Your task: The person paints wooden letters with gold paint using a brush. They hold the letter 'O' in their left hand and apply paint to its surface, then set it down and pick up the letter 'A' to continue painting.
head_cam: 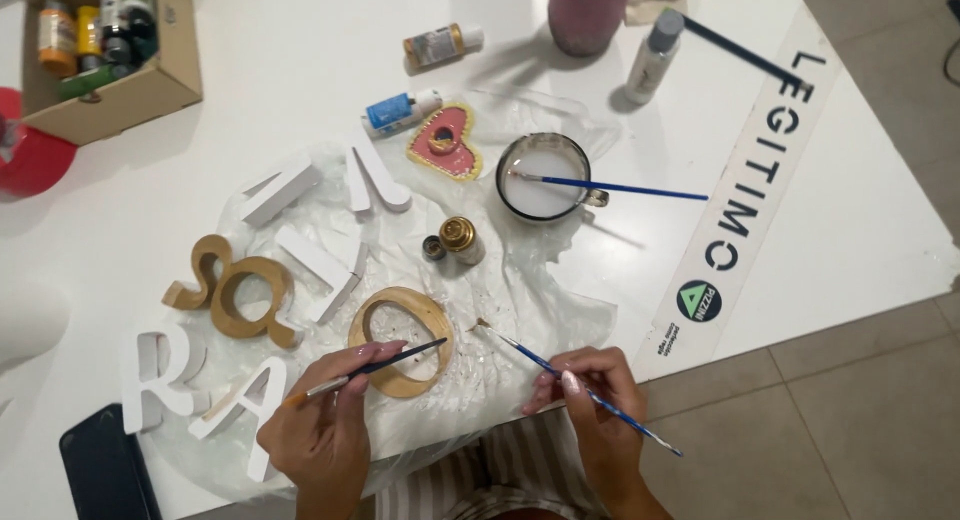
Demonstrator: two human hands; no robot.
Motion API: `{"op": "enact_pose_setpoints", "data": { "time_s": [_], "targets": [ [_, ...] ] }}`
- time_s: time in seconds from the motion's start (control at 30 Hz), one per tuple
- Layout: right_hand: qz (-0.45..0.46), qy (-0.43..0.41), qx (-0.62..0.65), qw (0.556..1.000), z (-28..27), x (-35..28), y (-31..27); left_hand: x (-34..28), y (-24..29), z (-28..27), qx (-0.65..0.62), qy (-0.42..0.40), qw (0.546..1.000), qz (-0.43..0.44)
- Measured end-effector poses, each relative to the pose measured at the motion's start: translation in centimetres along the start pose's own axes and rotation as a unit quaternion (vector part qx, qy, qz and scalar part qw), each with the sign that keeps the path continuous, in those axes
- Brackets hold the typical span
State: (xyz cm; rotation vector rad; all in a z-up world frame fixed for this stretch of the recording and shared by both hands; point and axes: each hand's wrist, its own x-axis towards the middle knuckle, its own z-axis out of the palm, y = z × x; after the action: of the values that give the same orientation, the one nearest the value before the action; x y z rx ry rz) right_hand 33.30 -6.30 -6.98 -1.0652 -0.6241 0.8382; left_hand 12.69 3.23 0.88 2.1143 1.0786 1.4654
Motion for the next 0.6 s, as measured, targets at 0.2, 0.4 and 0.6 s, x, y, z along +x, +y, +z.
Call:
{"op": "enact_pose_setpoints", "data": {
  "time_s": [0.2, 0.4, 0.6],
  "targets": [
    [0.028, -0.050, -0.076, 0.995, 0.4, 0.4, -1.0, -0.1, -0.6, 0.6, 0.007, 0.006, 1.000, 0.006],
    [0.054, -0.067, -0.132, 0.988, 0.7, 1.2, -2.3, -0.6, -0.6, 1.0, -0.002, 0.021, 0.999, -0.034],
    [0.063, -0.066, -0.175, 0.980, 1.0, 0.7, -1.9, -0.7, -0.3, 1.2, 0.029, 0.050, 0.996, -0.061]
  ]
}}
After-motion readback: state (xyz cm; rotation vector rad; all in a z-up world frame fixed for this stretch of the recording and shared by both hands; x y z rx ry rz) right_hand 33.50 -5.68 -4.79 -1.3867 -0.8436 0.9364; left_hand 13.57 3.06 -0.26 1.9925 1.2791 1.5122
